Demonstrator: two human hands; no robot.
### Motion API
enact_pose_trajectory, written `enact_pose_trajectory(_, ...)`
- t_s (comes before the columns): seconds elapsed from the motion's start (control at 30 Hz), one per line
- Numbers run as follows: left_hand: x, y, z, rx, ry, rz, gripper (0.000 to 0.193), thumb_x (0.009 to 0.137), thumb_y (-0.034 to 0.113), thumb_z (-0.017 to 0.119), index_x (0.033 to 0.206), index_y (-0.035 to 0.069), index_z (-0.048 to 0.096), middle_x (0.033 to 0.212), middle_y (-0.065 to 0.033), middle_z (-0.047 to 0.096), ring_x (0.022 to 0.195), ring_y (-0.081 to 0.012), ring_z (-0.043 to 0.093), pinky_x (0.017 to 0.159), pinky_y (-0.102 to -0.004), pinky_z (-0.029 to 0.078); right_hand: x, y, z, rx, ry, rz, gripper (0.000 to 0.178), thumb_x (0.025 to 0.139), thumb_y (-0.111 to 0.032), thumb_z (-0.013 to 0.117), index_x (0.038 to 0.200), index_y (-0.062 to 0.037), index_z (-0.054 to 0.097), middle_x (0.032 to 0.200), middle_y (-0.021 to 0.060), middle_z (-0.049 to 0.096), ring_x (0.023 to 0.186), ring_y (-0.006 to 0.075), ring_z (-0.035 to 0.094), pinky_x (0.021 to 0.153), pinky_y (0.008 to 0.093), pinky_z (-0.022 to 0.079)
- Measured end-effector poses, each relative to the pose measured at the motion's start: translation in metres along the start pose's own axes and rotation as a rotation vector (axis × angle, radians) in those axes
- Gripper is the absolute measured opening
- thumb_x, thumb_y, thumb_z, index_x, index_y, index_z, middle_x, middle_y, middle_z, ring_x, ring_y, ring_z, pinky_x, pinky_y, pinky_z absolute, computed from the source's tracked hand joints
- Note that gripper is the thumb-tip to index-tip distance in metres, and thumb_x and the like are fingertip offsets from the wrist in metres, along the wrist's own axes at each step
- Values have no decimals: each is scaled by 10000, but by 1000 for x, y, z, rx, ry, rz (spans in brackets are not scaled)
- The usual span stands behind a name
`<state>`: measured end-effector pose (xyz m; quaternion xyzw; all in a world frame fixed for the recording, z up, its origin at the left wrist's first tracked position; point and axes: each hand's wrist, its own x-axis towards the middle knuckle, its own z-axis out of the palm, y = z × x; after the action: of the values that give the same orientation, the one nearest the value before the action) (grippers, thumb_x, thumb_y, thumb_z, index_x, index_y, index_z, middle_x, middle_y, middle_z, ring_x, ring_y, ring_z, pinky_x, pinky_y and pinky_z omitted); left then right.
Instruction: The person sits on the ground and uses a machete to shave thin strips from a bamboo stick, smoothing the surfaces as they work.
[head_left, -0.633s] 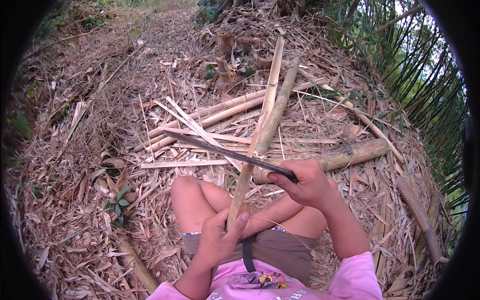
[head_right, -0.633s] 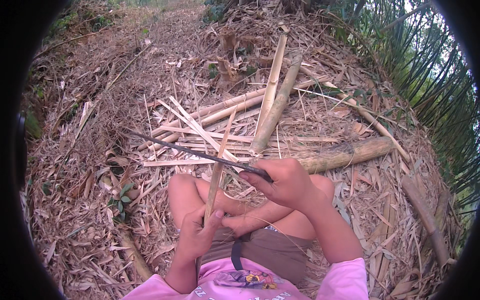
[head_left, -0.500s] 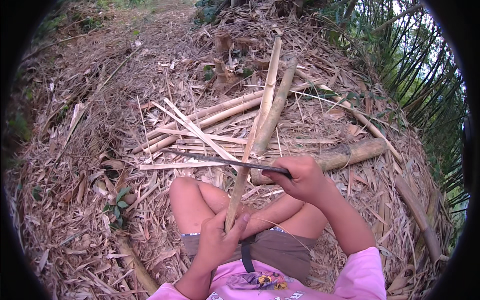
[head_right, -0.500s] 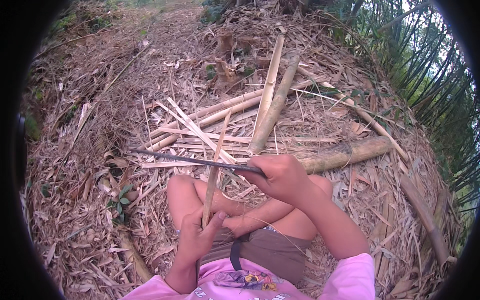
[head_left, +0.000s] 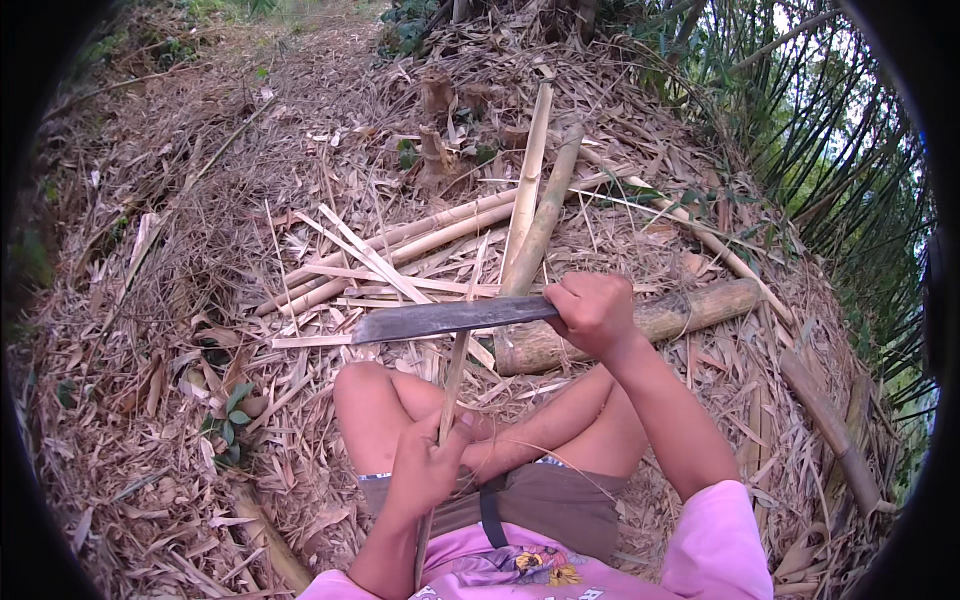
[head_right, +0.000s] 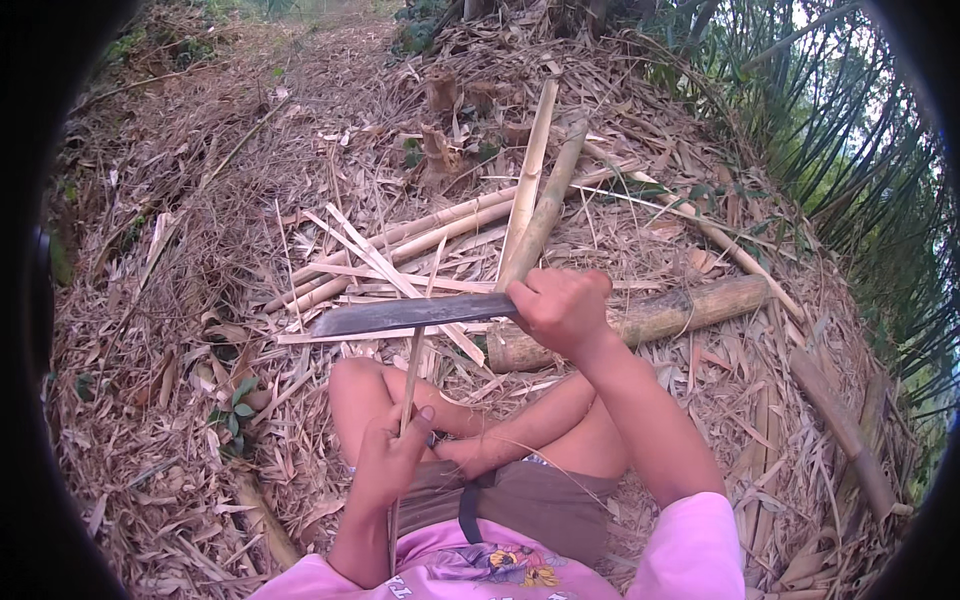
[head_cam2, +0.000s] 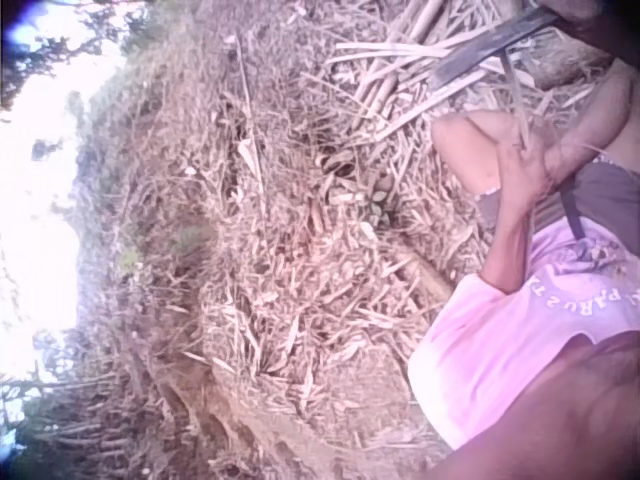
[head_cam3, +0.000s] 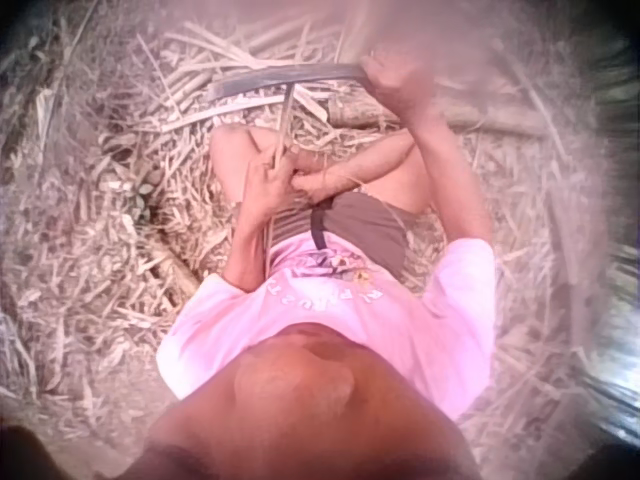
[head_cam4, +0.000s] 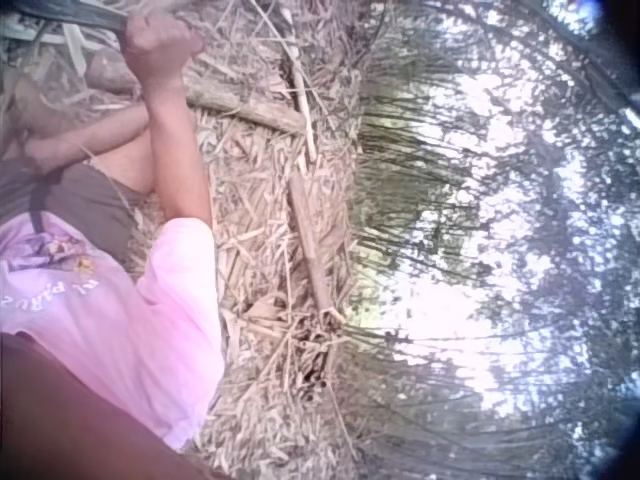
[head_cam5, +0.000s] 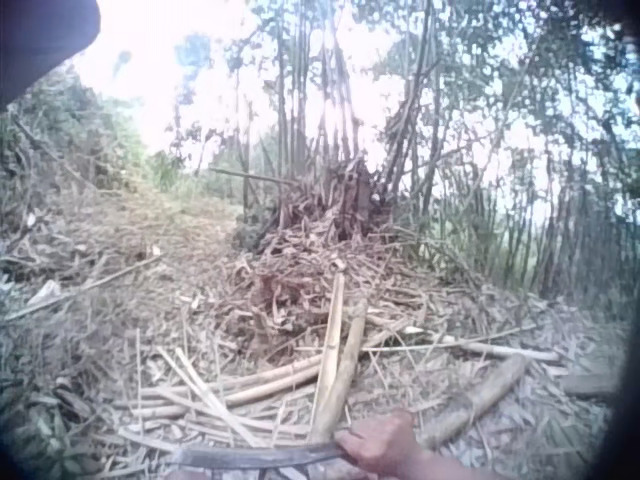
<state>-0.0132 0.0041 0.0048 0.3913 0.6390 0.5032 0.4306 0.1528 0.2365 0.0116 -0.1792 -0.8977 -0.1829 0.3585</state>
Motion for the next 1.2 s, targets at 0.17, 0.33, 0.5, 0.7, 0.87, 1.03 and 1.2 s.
enact_pose_trajectory(0.17,1,-13,-1,-138,-110,-107,224,1012,205,558,947,10,645,712,27,568,701,-46,500,622,-232,409,-3,18,-1,-31,39,-98,167,616,-170,715,731,-161,594,606,-6,477,503,180,537,473,358,312)
enact_pose_trajectory(0.33,0,-3,4,-242,-168,-106,249,1029,223,539,817,93,524,562,95,386,461,0,315,409,-210,219,-2,24,-20,-45,-46,-113,159,622,-152,705,744,-158,603,624,-1,503,512,197,535,480,371,309)
enact_pose_trajectory(0.5,5,-13,-17,-451,-219,-290,307,1044,275,502,794,98,480,558,70,382,428,-29,317,390,-222,244,1,12,-50,472,-358,180,257,928,-236,637,723,-87,592,583,28,515,416,179,481,421,321,398)
enact_pose_trajectory(0.7,8,-23,-35,-748,-466,-227,391,1061,397,418,818,91,437,570,33,354,418,-38,314,367,-208,240,1,-21,-86,1338,-501,1119,337,1073,-367,394,1078,-54,522,591,32,546,439,60,462,419,217,378)
enact_pose_trajectory(0.87,46,-3,-64,-1034,-831,-143,420,1053,475,356,969,74,450,697,-38,419,430,-43,325,360,-187,244,18,-46,-79,1410,-336,1114,278,1078,-337,384,1060,-73,467,622,50,562,438,70,476,417,198,398)
enact_pose_trajectory(1.03,64,12,-65,-906,-634,-102,442,1045,474,357,1072,51,484,859,-109,471,454,-87,400,404,-208,345,25,-90,-79,1456,5,1132,266,1069,-301,419,1068,-43,480,694,33,574,486,39,469,442,181,378)
enact_pose_trajectory(1.2,48,12,-55,-409,-372,-29,430,1057,430,374,1035,28,527,742,-61,504,456,-96,463,426,-212,392,11,-107,-70,1511,41,1160,274,1067,-282,431,1070,-23,520,675,11,550,500,27,454,449,182,374)
